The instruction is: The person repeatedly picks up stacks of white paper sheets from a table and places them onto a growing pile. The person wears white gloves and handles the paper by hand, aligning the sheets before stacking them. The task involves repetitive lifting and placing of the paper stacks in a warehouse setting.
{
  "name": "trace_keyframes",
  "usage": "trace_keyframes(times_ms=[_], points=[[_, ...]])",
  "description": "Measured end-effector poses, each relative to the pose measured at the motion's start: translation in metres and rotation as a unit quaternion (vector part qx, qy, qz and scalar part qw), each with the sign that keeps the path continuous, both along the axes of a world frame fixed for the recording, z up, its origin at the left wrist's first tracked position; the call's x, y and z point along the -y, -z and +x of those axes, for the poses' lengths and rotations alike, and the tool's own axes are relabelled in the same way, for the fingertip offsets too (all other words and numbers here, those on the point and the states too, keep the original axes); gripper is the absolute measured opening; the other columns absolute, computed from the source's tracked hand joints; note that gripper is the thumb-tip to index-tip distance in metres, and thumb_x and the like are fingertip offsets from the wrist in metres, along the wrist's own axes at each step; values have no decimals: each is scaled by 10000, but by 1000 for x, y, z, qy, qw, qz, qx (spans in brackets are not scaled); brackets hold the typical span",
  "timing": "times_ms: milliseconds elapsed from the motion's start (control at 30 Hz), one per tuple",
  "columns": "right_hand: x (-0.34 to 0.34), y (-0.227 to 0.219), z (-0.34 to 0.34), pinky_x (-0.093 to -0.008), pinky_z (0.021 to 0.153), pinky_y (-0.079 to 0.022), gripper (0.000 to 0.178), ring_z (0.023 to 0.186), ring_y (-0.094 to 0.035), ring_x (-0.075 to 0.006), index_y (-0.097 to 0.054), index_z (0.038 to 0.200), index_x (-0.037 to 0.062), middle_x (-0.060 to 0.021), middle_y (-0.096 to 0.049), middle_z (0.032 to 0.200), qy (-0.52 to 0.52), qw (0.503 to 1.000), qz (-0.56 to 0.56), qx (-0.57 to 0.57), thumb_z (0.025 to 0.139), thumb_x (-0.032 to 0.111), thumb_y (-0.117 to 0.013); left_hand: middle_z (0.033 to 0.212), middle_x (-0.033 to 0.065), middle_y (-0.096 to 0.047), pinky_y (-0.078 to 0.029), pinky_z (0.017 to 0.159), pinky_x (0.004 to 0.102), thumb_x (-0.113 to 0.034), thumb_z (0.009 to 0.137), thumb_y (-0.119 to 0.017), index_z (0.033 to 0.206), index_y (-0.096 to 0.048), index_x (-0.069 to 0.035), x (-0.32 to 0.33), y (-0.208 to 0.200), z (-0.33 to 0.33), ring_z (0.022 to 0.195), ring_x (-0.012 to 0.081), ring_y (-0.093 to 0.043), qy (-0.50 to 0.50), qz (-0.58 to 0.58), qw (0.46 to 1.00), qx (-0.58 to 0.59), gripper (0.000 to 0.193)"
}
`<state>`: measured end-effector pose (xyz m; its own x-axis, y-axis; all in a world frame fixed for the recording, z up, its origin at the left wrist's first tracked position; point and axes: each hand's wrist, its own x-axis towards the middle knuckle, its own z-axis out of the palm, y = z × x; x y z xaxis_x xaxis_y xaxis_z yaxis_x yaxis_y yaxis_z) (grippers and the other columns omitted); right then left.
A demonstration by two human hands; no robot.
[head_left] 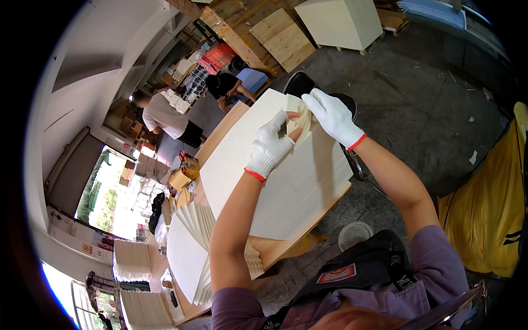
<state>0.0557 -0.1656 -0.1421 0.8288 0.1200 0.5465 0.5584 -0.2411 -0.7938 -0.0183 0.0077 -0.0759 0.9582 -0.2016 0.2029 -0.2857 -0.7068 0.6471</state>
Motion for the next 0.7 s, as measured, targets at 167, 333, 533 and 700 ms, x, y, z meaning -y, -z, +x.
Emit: trace_keyframes(times_ms=[167, 333, 533, 700], points=[[1, -3, -4, -469, 682, -437, 481, 782, -610, -389, -541, 907, 61, -177, -603, 781, -20, 1000, 14, -17, 1027, 507, -409, 791, 6, -536, -468, 739, 285, -144, 971, -553, 1224, -623, -75, -4, 5, 1, 760, 113, -534, 10, 24, 996, 86, 272], [0, 1, 0, -461, 687, -442, 478, 777, -611, -386, -544, 905, 62, -166, -608, 774, 1, 1000, 8, -2, 1025, 507, -415, 794, 1, -531, -469, 690, 282, -146, 929, -642, 1197, -631, -77, -4, 3, 3, 736, 111, -545, 1, 69, 996, 52, 277], [-2, 2, 0, -456, 674, -439, 479, 766, -607, -382, -540, 901, 62, -159, -599, 757, 1, 1000, 20, -7, 1025, 508, -417, 862, 88, -659, -511, 677, 316, -196, 852, -767, 1141, -640, -92, 1, 0, 0, 719, 147, -613, -41, 29, 998, -22, 332], [-2, 1, -2, -395, 660, -426, 453, 692, -544, -282, -512, 883, 29, -133, -530, 723, -13, 999, 38, -17, 1031, 454, -454, 857, 86, -665, -509, 682, 310, -201, 866, -757, 1142, -639, -85, -8, 9, 8, 722, 140, -607, -20, 32, 999, 14, 321]])
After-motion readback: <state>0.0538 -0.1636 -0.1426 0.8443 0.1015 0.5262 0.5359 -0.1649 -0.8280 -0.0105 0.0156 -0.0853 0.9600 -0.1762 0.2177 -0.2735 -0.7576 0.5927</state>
